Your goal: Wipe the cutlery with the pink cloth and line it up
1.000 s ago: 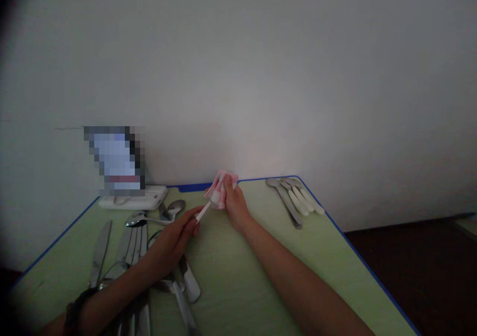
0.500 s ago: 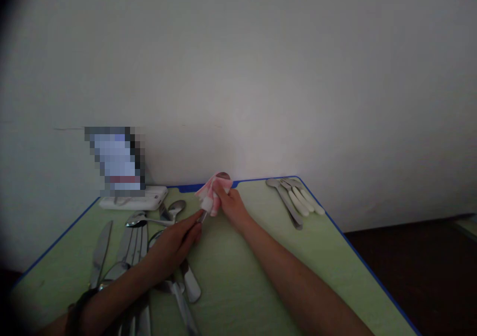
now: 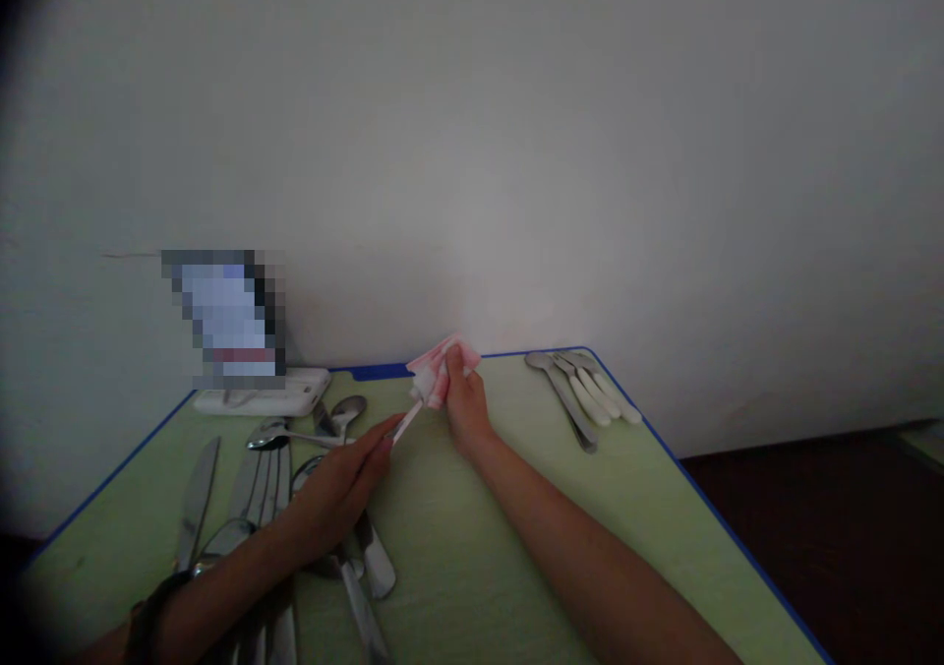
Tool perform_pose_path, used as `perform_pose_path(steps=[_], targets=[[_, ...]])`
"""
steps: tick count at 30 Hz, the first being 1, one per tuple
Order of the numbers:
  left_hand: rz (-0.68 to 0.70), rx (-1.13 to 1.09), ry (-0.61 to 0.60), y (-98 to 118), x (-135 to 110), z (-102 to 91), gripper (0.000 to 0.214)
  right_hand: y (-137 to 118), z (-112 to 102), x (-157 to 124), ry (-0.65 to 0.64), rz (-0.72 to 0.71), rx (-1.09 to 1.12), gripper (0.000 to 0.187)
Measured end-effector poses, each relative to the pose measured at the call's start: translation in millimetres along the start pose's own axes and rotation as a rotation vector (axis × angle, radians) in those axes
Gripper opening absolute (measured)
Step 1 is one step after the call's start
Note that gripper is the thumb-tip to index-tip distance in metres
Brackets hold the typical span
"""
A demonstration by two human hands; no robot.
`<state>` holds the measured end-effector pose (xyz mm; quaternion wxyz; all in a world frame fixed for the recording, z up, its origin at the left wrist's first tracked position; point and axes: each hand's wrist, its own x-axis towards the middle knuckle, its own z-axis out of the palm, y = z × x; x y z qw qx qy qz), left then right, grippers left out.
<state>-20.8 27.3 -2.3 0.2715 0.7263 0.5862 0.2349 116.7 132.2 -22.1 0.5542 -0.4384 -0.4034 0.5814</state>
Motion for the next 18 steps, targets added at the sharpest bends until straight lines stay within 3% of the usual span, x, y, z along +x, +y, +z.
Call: perform_pose_path(steps=[9,14,18], targets=[[0.033,-0.020,0.022,1.7,-1.0,-0.2,0.040,-1.8,-3.4,0.2,-0.185,-0.012,-0.101,0.043],[0.047,-0.066,0.049,0.9,-0.2,0.0,0.039,-7.5,0.7,-6.1,-0.164,-0.040,-0.141,0.039],[0.075,-0.169,0.088,2.4,-1.1,-2.5,0.040,-6.5,2.6,-3.4,-0.094,-0.011,0.015,0.029]])
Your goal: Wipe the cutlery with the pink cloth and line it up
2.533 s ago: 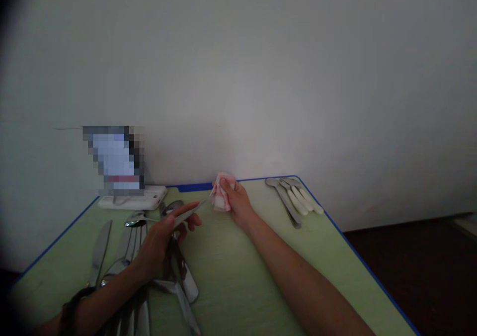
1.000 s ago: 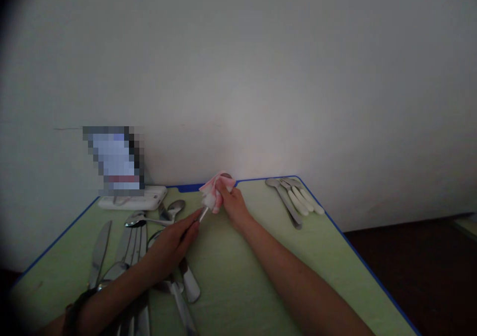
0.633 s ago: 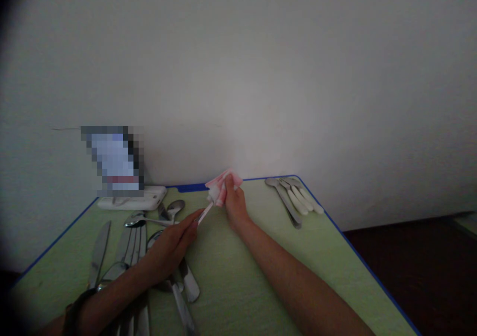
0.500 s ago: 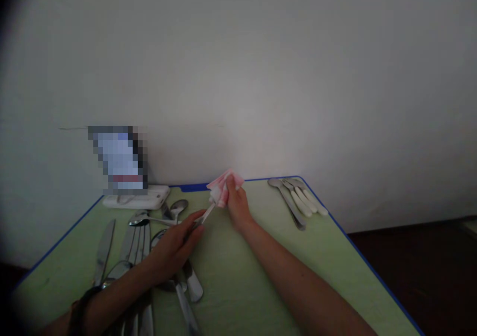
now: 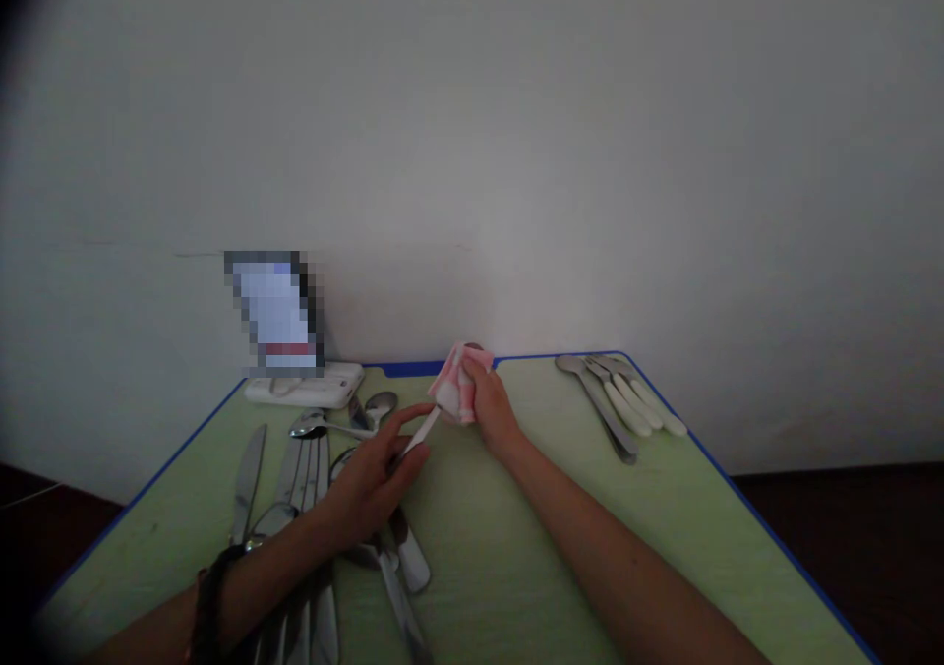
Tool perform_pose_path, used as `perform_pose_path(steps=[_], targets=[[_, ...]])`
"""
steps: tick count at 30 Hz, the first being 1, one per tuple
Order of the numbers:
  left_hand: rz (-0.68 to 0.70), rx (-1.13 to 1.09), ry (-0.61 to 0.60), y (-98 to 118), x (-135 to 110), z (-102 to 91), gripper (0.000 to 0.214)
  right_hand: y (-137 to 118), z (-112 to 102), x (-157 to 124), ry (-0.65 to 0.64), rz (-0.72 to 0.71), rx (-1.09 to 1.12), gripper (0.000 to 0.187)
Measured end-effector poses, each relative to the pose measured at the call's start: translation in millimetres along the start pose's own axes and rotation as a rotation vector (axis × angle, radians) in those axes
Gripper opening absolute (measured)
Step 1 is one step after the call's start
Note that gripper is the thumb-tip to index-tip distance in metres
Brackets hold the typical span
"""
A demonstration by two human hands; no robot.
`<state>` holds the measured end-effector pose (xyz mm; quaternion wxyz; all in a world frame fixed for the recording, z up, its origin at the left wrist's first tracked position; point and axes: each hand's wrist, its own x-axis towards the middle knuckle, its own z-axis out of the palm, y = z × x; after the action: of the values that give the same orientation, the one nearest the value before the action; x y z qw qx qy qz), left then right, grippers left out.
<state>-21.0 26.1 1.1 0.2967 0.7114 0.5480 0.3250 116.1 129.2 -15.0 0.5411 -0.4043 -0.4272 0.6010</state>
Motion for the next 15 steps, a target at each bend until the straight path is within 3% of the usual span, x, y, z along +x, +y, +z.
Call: perform_pose_path(steps=[4,8,12,15], targets=[[0.051,0.010,0.012,3,-1,-1.9,0.037,2,-2,8,0.040,0.083,0.261,0.020],[0.091,0.127,-0.060,6,-2,-1.5,0.033,1,-2,12,0.042,0.127,0.390,0.008],[0.137,0.209,-0.124,7,-2,-2.1,0.028,-2,-1,12,0.020,0.142,0.471,0.013],[0.248,0.223,-0.202,6,-3,-3.4,0.026,-4,-1,11,-0.015,0.120,0.496,0.022]])
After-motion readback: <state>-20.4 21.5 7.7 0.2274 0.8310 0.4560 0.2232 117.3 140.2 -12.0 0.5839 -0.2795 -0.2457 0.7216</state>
